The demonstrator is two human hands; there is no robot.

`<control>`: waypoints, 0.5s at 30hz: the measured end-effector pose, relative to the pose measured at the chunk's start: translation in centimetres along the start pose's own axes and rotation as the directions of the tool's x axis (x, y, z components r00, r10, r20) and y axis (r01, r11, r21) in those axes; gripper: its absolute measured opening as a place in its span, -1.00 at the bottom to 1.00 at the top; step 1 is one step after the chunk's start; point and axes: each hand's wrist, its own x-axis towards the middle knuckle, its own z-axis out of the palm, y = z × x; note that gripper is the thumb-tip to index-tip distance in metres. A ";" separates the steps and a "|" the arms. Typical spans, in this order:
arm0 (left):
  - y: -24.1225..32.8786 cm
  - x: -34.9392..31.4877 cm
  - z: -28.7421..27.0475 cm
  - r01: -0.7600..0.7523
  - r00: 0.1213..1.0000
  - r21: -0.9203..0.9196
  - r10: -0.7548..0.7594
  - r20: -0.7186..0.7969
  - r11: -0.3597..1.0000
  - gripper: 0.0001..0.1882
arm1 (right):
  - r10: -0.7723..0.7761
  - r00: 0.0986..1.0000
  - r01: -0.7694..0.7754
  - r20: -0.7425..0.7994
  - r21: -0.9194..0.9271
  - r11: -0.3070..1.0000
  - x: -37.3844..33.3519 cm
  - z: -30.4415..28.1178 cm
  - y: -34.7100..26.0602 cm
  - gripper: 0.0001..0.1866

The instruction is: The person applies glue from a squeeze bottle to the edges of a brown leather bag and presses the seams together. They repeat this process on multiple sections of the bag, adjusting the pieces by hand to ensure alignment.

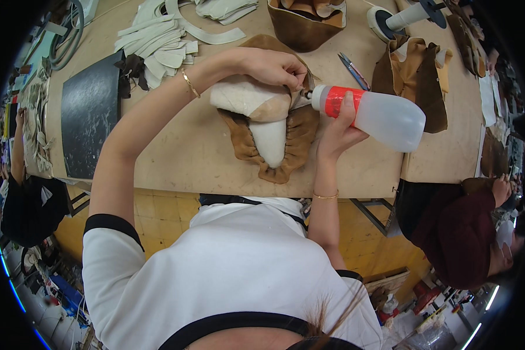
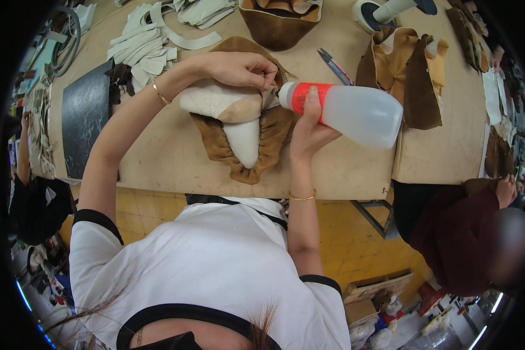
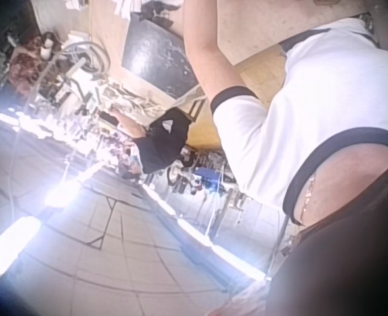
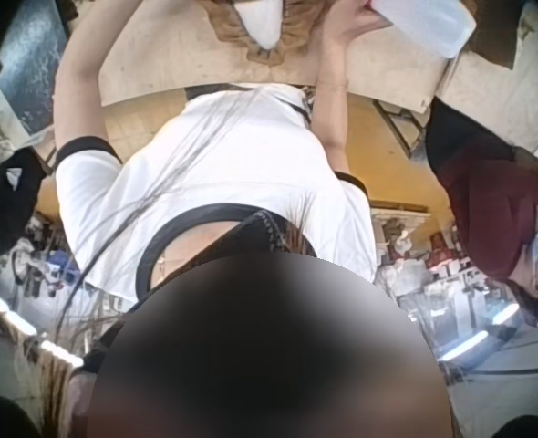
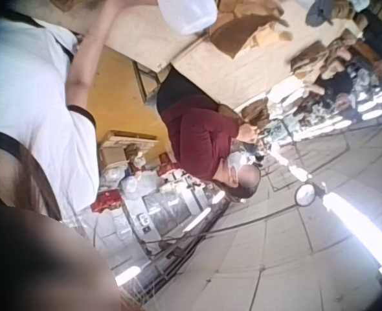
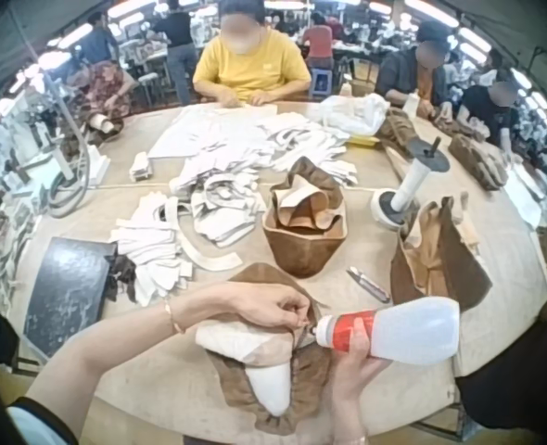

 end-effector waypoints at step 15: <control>0.1 -0.1 0.0 -0.009 1.000 -0.014 0.009 0.000 1.000 -0.79 | -0.138 0.989 0.145 0.056 -0.138 0.980 0.3 -0.5 0.1 -0.60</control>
